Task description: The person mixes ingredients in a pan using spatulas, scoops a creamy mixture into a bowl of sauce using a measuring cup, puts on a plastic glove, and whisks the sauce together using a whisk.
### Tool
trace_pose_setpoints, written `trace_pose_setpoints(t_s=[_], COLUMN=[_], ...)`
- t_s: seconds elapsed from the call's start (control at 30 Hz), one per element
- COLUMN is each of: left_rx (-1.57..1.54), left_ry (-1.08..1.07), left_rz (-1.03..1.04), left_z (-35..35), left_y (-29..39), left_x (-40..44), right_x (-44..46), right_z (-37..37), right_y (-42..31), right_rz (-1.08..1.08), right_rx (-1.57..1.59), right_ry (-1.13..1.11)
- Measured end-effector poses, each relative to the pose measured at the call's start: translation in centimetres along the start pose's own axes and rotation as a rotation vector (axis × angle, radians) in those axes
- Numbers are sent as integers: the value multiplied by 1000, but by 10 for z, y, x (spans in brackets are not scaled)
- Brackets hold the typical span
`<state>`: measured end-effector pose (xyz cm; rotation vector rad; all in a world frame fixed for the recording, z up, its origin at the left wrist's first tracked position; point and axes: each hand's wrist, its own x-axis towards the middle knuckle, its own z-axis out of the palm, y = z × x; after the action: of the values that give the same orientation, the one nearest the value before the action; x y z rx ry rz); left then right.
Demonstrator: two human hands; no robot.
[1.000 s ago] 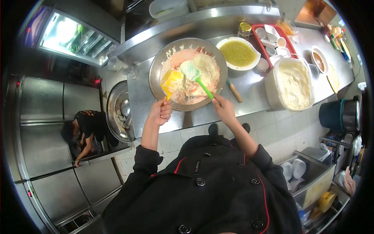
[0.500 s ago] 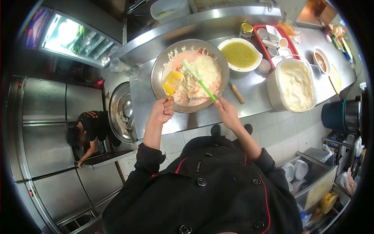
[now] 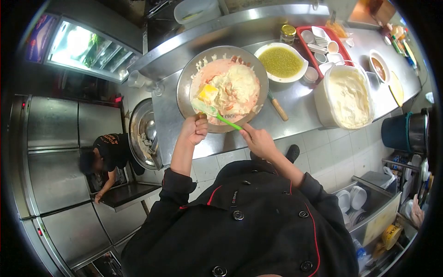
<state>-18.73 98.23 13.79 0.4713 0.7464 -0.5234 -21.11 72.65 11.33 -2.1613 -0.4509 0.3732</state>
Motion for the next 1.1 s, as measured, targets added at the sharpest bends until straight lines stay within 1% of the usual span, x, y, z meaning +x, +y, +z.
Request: trace_pose_setpoints(t_s=[0.17, 0.23, 0.33, 0.47, 0.57, 0.67, 0.73, 0.77, 0.83, 0.87, 0.93, 1.03, 1.1], left_rx=[-3, 43, 46, 116, 189, 219, 205, 272, 401, 543, 818, 994, 1099], left_ry=[-23, -25, -125, -205, -269, -350, -363, -291, -147, -20, 241, 392, 429], left_rz=[-18, -10, -42, -96, -130, -170, -169, -115, -5, 104, 323, 455, 577], left_z=[-3, -5, -9, -13, -20, -23, -21, -19, -13, -9, -2, -12, -20], left_y=[-2, -3, -1, 4, 10, 12, 11, 12, 14, 13, 8, 9, 6], left_x=[-1, -2, -7, -12, -15, -20, -26, -28, -34, -37, -43, -34, -29], right_x=[1, 4, 7, 11, 16, 23, 25, 25, 23, 21, 17, 12, 4], right_z=[2, 0, -8, -12, -16, -27, -31, -32, -39, -44, -51, -47, -40], right_y=[6, 12, 15, 23, 28, 39, 45, 45, 41, 36, 26, 16, 17], right_rz=[35, 13, 25, 47, 104, 221, 161, 130, 42, 0, 17, 31, 37], right_rx=[0, 78, 173, 270, 396, 365, 240, 176, -48, -160, -262, -435, -524], right_ry=[35, 65, 63, 53, 13, -57, 13, 44, 140, 186, 187, 248, 290])
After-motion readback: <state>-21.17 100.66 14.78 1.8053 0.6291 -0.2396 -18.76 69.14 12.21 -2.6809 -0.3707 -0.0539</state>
